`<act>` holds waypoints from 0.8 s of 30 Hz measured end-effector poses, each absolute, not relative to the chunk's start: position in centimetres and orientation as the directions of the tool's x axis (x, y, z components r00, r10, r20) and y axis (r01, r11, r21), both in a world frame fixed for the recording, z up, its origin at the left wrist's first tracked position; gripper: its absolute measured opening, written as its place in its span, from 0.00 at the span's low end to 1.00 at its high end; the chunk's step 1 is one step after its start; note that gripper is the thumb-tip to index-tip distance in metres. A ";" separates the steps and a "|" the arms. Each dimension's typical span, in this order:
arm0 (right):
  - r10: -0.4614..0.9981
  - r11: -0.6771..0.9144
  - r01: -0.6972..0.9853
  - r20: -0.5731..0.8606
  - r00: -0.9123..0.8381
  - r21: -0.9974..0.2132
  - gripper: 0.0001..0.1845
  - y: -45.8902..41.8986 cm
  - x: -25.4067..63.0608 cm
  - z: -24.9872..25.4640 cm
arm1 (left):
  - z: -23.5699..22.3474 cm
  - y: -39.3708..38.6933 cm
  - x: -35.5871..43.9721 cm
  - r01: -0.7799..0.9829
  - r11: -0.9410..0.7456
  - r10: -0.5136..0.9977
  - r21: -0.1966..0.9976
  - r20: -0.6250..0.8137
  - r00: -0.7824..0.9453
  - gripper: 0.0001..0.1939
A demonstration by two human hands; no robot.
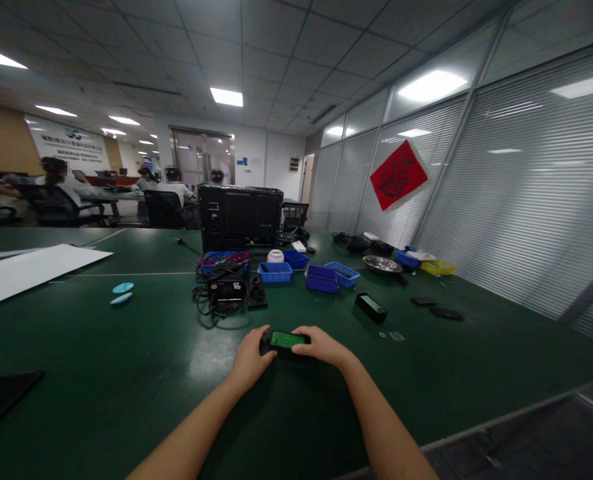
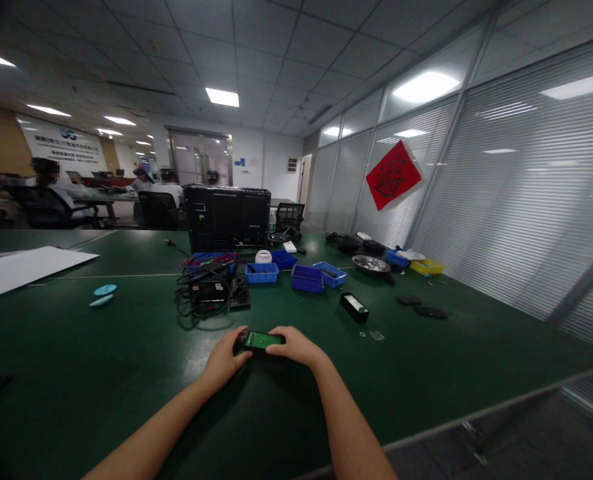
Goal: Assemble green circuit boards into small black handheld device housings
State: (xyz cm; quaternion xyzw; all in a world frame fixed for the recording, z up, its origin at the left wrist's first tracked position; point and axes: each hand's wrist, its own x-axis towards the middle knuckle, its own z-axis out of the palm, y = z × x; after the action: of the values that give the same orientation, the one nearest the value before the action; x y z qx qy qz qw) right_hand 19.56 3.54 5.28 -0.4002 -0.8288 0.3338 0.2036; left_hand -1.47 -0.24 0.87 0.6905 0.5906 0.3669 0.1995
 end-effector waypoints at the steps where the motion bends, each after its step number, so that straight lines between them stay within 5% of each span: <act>1: 0.803 0.459 0.535 0.074 -0.591 -0.709 0.19 3.6 19.5 5.1 | 0.8 -0.2 -1.5 0.670 -0.220 0.961 0.709 0.275 0.024 0.29; 12: 0.900 0.421 0.739 0.143 -0.411 -0.525 0.16 3.2 18.3 4.5 | 0.1 0.1 -1.7 0.650 -0.251 0.945 0.717 0.327 0.005 0.25; 19: 0.983 0.057 0.939 0.185 0.008 -0.340 0.20 4.6 20.1 4.8 | -0.2 0.2 -1.8 0.643 -0.249 0.952 0.724 0.305 0.026 0.25; 24: 0.948 0.107 0.969 0.316 -0.032 -0.222 0.20 4.3 19.4 4.2 | -0.2 0.2 -1.8 0.642 -0.246 0.954 0.726 0.300 0.027 0.25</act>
State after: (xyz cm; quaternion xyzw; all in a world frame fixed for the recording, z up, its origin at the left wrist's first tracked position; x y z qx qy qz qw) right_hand 19.39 4.32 4.21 -0.6678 -0.7178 -0.0272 0.1951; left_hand -1.81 0.23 -0.20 0.6876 0.5800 0.3876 0.2012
